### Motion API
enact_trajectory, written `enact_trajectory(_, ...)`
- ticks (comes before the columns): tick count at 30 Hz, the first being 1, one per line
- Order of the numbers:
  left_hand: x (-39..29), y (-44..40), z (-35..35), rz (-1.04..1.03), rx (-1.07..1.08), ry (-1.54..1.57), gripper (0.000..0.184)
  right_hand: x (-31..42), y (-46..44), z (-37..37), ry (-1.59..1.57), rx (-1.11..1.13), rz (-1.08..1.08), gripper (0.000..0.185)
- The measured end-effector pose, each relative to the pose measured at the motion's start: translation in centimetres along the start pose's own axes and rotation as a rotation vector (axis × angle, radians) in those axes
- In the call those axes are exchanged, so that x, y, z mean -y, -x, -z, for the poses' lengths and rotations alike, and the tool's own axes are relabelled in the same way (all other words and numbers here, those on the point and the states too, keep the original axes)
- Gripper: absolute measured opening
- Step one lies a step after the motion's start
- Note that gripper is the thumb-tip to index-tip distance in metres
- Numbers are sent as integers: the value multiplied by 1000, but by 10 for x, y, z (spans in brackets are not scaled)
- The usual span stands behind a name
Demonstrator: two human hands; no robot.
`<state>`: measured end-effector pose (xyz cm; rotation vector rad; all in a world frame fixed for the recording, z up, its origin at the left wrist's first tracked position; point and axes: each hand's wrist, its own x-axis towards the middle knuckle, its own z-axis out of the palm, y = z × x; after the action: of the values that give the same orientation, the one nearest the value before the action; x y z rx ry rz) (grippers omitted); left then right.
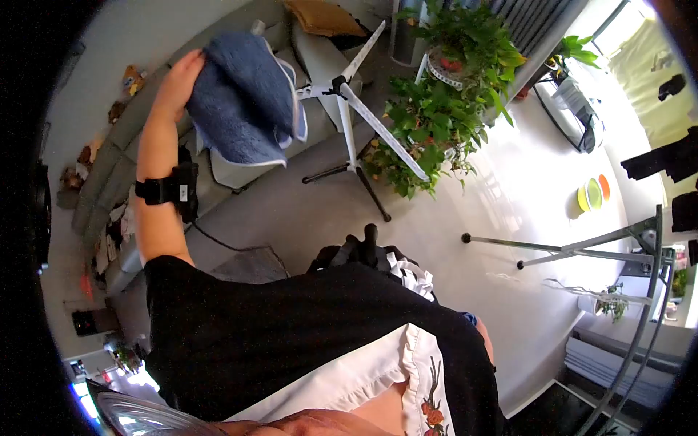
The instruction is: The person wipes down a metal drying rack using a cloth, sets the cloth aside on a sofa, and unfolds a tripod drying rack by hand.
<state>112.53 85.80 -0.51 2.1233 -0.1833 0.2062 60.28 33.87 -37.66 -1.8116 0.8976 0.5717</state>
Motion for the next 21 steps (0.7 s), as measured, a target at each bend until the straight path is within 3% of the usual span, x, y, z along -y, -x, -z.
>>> enact_trajectory(4,-29,64,-14,124,-351,587,49,-13,-6,21,-10,37,29,53)
enact_trajectory(5,-7,68,-7,149,-338,666,47,-18,-9,27,-7,44,37,53)
enact_trajectory(7,32,94,-10,351,-160,310,44,-22,-14,35,-19,68,49,53)
enact_trajectory(10,35,138,-27,254,20,270,33,-28,-23,44,-23,104,68,53)
enact_trajectory(13,26,154,-33,321,108,68,32,-31,-33,49,-23,133,87,53)
enact_trajectory(16,1,138,-34,131,-219,219,37,-31,-40,46,-37,156,99,53)
enact_trajectory(17,-22,131,-31,201,-414,360,41,-30,-42,45,-40,160,98,53)
enact_trajectory(18,-44,121,-24,210,-399,601,46,-29,-43,42,-47,164,98,53)
enact_trajectory(21,-40,50,-1,11,-323,471,48,-20,-47,32,-64,164,95,53)
